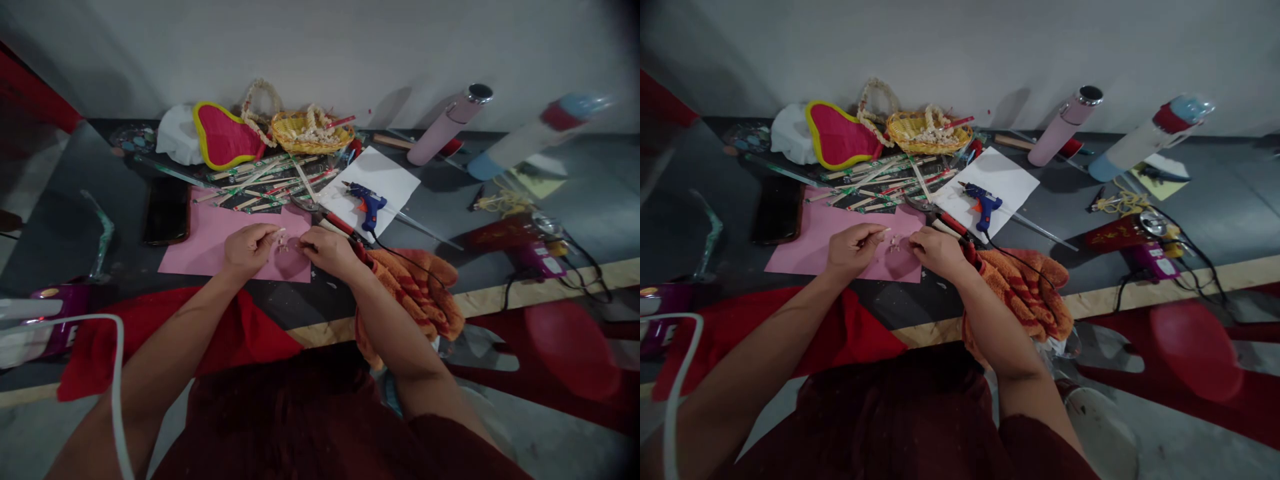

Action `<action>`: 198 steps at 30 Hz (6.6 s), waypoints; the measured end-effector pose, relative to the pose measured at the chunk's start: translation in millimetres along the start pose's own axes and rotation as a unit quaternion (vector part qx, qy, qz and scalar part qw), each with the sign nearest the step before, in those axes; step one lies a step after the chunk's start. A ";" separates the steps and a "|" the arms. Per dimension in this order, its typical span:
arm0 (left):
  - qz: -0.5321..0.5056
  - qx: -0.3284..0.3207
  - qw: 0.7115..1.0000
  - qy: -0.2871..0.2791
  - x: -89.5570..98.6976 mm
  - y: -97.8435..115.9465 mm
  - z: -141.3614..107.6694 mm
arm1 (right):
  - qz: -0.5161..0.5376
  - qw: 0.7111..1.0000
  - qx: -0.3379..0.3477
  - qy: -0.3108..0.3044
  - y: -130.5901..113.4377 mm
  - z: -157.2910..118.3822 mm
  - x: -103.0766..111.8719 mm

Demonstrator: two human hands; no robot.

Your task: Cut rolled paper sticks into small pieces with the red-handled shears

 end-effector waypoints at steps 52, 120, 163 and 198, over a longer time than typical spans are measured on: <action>-0.025 -0.046 0.999 0.009 -2.4 21.0 2.0 | 0.425 0.902 -0.069 -0.016 -8.8 0.4 3.9; -0.041 0.078 0.993 0.074 7.3 -11.7 -7.9 | -0.121 0.971 -0.124 0.165 54.7 6.8 51.1; -0.252 0.180 0.917 0.252 26.6 -41.4 -15.1 | -0.163 0.983 -0.039 0.077 -14.0 -7.3 29.3; -0.254 0.145 0.944 0.150 16.4 -20.0 -7.7 | -0.122 0.992 -0.015 0.031 -17.8 -5.9 16.6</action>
Point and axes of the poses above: each hand's wrist, its own z-axis towards the middle knuckle, its own x-axis out of the back of the hand, y = z × x, the point moved 10 cm from there along z, towards the middle knuckle, and after that the axes turned 15 degrees about -x, right-handed, at the moved point
